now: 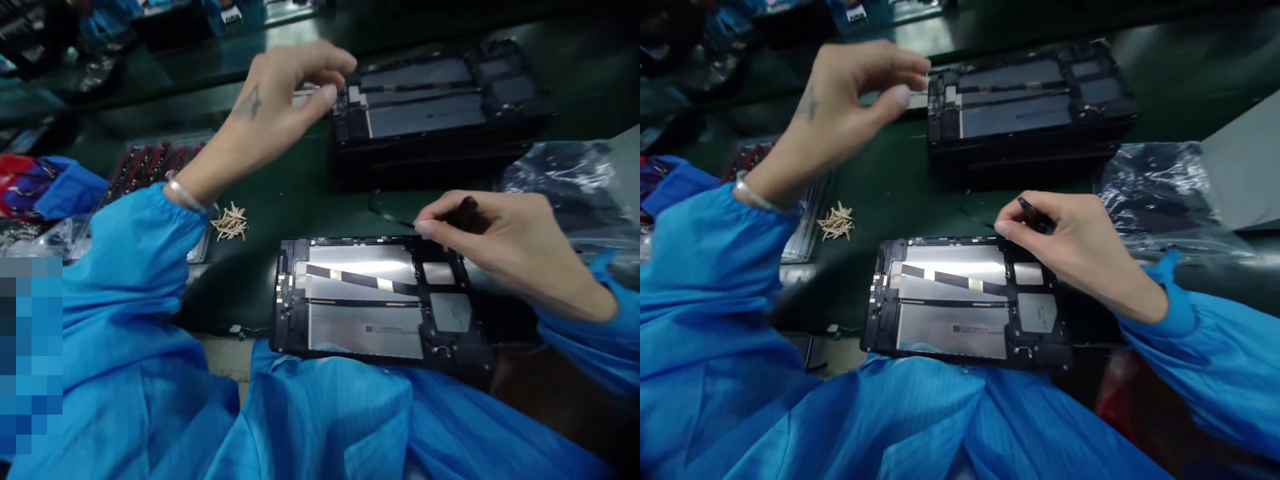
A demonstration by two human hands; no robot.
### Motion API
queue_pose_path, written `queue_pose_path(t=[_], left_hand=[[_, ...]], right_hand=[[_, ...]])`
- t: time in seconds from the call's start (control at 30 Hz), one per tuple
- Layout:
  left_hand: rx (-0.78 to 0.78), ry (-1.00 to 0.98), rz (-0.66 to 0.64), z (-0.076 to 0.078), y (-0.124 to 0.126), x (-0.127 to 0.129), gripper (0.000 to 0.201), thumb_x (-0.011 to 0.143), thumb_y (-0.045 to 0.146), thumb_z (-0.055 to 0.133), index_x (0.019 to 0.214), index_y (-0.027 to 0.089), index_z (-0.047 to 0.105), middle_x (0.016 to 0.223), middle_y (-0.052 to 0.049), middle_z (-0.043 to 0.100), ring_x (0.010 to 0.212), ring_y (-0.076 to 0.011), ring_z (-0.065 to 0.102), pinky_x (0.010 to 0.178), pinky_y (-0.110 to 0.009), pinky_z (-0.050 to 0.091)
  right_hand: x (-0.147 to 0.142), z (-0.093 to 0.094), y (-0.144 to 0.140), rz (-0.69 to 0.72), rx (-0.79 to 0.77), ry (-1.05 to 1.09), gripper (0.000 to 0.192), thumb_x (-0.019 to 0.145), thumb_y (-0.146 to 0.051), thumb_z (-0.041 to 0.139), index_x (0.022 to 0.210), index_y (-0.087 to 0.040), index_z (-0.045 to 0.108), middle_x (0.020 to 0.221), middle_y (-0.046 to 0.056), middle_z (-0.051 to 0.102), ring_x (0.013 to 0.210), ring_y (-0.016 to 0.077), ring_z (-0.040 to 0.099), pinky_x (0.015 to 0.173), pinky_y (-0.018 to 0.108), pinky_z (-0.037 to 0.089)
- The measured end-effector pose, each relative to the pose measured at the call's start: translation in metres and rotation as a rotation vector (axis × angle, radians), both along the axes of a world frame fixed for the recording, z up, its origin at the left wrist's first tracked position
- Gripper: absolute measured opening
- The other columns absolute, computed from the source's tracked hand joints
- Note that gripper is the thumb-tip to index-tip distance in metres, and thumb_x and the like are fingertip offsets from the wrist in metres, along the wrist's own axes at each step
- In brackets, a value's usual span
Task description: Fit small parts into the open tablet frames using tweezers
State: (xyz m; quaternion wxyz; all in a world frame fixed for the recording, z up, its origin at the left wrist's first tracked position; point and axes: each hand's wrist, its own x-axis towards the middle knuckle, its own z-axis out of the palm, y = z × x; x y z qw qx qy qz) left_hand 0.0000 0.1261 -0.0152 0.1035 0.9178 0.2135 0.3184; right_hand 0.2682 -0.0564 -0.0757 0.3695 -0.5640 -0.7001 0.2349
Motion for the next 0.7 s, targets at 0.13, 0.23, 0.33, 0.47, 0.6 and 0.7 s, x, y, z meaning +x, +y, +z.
queue_pose_path(t=[0.13, 0.23, 0.33, 0.47, 0.6, 0.7], left_hand=[[-0.127, 0.051, 0.100, -0.018, -0.082, -0.023, 0.033, 0.108, 0.033, 0.056, 0.136, 0.020, 0.068, 0.131, -0.005, 0.076, 0.125, -0.0209, 0.071, 0.110, -0.038, 0.057], [-0.270, 0.086, 0.135, -0.032, -0.103, -0.030, 0.038, 0.109, 0.043, 0.053, 0.137, 0.022, 0.067, 0.132, -0.004, 0.075, 0.129, -0.0240, 0.069, 0.109, -0.039, 0.057], [-0.317, 0.085, 0.071, -0.043, -0.107, -0.032, 0.037, 0.110, 0.041, 0.051, 0.138, 0.021, 0.067, 0.132, -0.006, 0.075, 0.127, -0.0238, 0.070, 0.109, -0.038, 0.057], [-0.251, 0.134, -0.042, -0.060, -0.108, -0.031, 0.033, 0.112, 0.030, 0.048, 0.138, 0.020, 0.065, 0.137, -0.008, 0.072, 0.128, -0.0217, 0.069, 0.111, -0.037, 0.055], [-0.230, 0.182, -0.141, -0.080, -0.111, -0.027, 0.034, 0.113, 0.027, 0.042, 0.141, 0.018, 0.058, 0.149, -0.011, 0.063, 0.139, -0.0229, 0.061, 0.116, -0.041, 0.052], [-0.261, 0.210, -0.191, -0.091, -0.114, -0.022, 0.036, 0.114, 0.030, 0.039, 0.147, 0.019, 0.050, 0.156, -0.013, 0.057, 0.143, -0.0232, 0.057, 0.116, -0.041, 0.051]], right_hand=[[0.010, -0.002, -0.005, 0.091, -0.188, -0.091, 0.030, 0.089, -0.052, 0.070, 0.081, -0.024, 0.076, 0.081, 0.001, 0.074, 0.071, 0.0184, 0.063, 0.062, 0.032, 0.042], [0.011, -0.005, -0.007, 0.119, -0.266, -0.144, 0.034, 0.087, -0.058, 0.069, 0.082, -0.025, 0.077, 0.082, 0.003, 0.075, 0.073, 0.0215, 0.067, 0.064, 0.033, 0.044], [0.011, -0.005, -0.007, 0.083, -0.290, -0.221, 0.041, 0.086, -0.063, 0.067, 0.078, -0.024, 0.076, 0.077, 0.003, 0.073, 0.066, 0.0212, 0.064, 0.060, 0.033, 0.042], [0.010, 0.002, -0.006, 0.033, -0.363, -0.319, 0.046, 0.086, -0.066, 0.064, 0.077, -0.023, 0.075, 0.078, 0.007, 0.074, 0.068, 0.0224, 0.064, 0.061, 0.035, 0.042], [0.011, 0.007, -0.004, 0.012, -0.418, -0.358, 0.057, 0.084, -0.077, 0.060, 0.076, -0.022, 0.074, 0.081, 0.009, 0.074, 0.074, 0.0267, 0.068, 0.065, 0.038, 0.045], [0.013, 0.006, -0.001, 0.012, -0.454, -0.400, 0.059, 0.084, -0.077, 0.057, 0.078, -0.021, 0.072, 0.081, 0.010, 0.073, 0.075, 0.0281, 0.068, 0.065, 0.038, 0.046]])
